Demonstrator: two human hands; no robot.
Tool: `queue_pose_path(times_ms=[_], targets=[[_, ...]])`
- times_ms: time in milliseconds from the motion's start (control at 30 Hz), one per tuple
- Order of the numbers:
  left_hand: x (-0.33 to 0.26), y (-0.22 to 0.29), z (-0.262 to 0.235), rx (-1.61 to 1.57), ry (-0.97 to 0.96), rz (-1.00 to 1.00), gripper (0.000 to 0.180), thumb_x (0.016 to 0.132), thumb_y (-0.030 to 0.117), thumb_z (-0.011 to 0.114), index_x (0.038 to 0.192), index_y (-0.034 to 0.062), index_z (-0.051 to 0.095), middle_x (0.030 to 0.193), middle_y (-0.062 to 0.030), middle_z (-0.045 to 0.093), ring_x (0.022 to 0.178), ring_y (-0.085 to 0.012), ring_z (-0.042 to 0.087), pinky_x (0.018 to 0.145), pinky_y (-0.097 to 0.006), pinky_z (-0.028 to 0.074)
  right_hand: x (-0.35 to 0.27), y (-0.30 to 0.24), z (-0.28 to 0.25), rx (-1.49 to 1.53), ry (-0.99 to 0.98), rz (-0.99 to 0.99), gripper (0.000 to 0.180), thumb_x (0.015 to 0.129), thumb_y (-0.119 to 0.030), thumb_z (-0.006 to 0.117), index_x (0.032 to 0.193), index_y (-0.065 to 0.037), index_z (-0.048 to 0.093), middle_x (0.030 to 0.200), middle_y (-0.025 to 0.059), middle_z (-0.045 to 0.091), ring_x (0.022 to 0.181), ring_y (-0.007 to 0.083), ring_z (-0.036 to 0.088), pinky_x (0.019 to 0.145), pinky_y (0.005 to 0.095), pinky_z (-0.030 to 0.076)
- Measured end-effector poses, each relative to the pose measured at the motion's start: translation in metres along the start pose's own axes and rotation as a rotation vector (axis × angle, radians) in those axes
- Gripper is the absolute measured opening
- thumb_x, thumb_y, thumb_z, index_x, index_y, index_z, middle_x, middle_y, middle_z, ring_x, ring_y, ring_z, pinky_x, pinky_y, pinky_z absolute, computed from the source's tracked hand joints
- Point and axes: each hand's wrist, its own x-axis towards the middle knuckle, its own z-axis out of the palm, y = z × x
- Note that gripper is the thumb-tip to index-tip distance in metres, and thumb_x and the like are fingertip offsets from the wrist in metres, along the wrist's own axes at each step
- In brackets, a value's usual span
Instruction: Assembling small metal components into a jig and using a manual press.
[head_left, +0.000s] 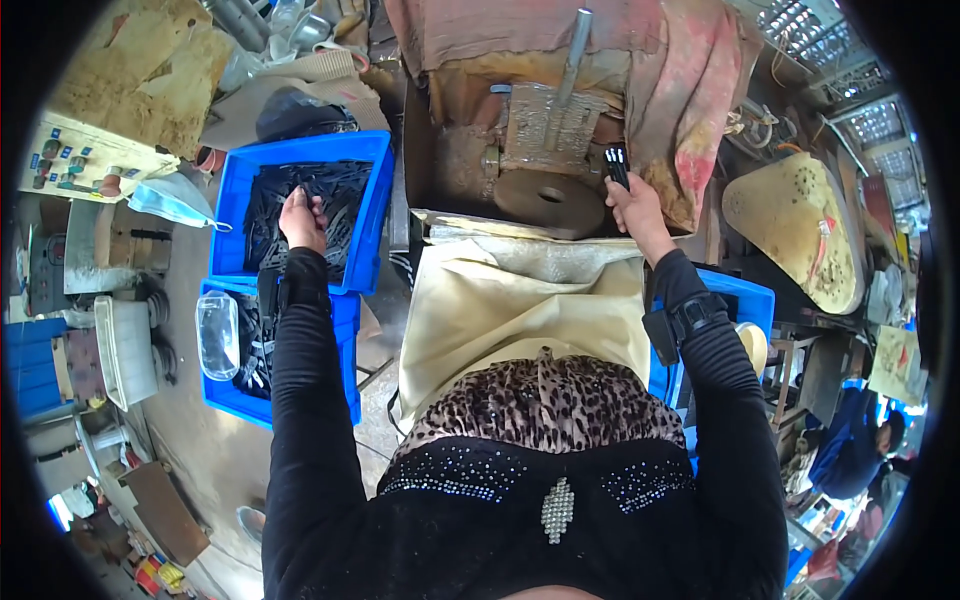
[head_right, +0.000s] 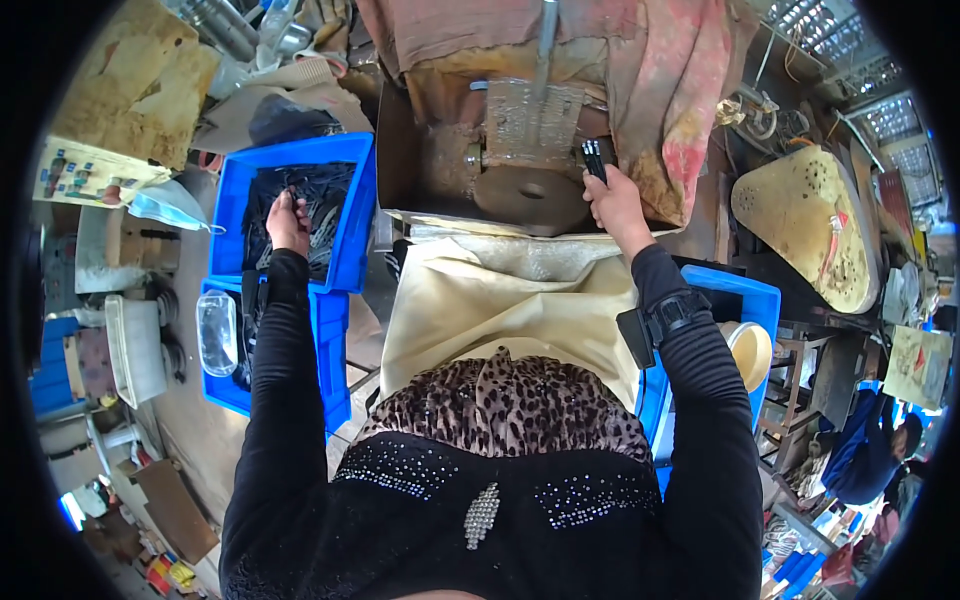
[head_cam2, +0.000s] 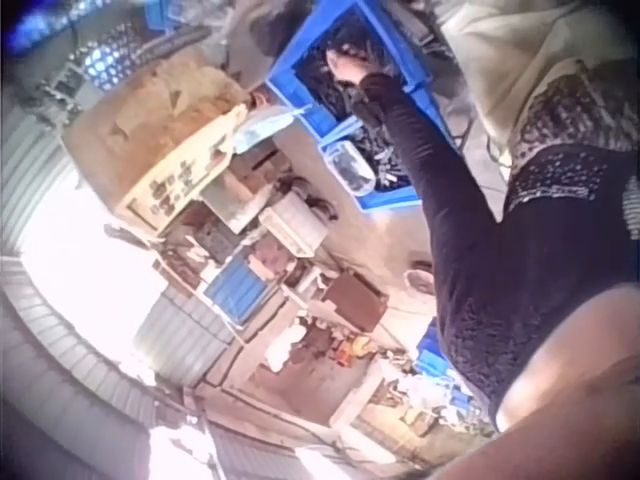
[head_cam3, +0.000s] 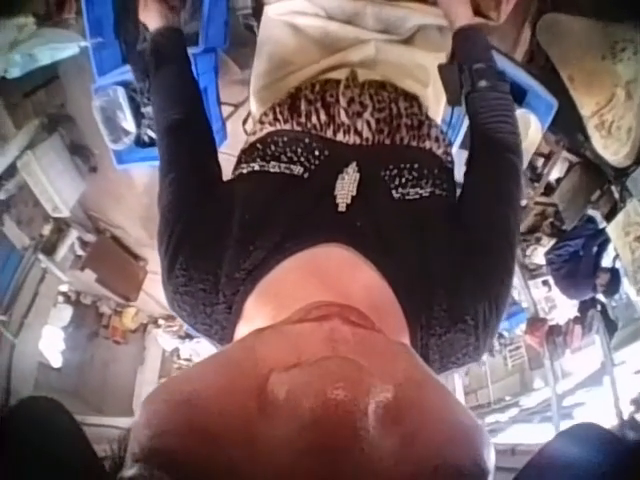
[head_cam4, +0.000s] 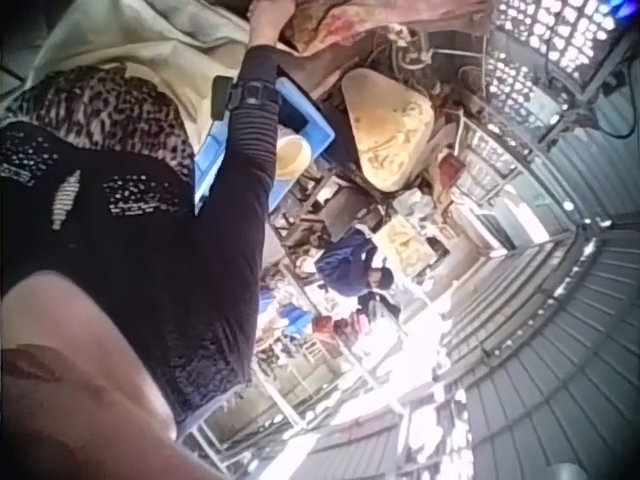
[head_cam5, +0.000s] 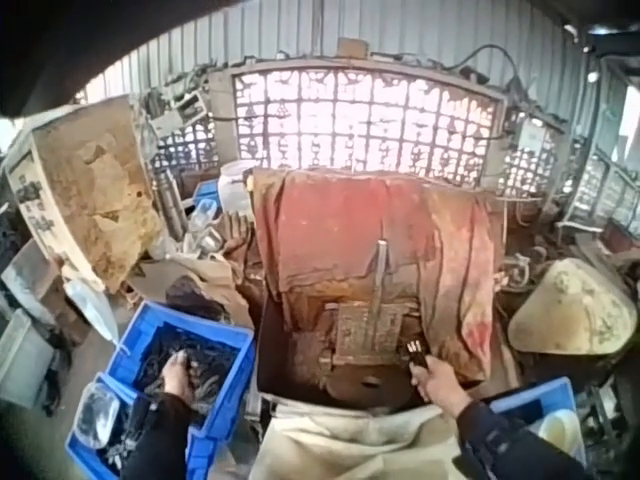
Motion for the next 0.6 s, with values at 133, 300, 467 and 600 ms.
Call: queue_pose_path(times_ms=[133,300,467,600], targets=[[-0.017,0.022,0.036,-0.125,-0.178,-0.159,0.012,0.098,0.018,0.053,0.104,0.0082,0.056,0.078,-0.0034,0.060,0.055,-0.0093,0.049,0.043,-0.020,0.039,0.001,0.000,0.002,0.045,-0.129,0.037,0.016,0.097,-0.021,0.055,0.089,-0.007,0.052,0.069,-0.0001,0.054,0.047,0.0074,0.046,0.041,0.0259,0.039],[-0.084,0.032,0.131,-0.364,-0.410,-0.306,0.016,0.099,0.014,0.049,0.113,0.0077,0.056,0.086,-0.0046,0.063,0.060,-0.0095,0.053,0.049,-0.021,0.044,0.002,0.006,0.000,-0.020,-0.149,0.084,0.018,0.097,-0.021,0.055,0.087,-0.008,0.050,0.070,-0.0003,0.053,0.047,0.0072,0.046,0.040,0.0253,0.038],[-0.148,0.013,0.180,0.115,-0.605,-0.017,0.030,0.099,0.012,0.048,0.128,0.0106,0.054,0.088,-0.0058,0.067,0.068,-0.0113,0.061,0.055,-0.026,0.050,0.001,0.004,0.003,-0.141,-0.069,0.038,0.020,0.093,-0.020,0.056,0.089,-0.001,0.053,0.069,0.0113,0.059,0.053,0.0210,0.057,0.048,0.0363,0.045],[-0.146,-0.034,0.202,0.625,-0.728,0.359,0.037,0.097,0.010,0.051,0.134,0.0088,0.051,0.085,-0.0081,0.069,0.071,-0.0160,0.065,0.060,-0.032,0.052,0.010,0.014,0.005,-0.323,0.026,-0.130,0.024,0.092,-0.021,0.057,0.090,0.002,0.055,0.075,0.0229,0.063,0.069,0.0373,0.063,0.063,0.0472,0.048]])
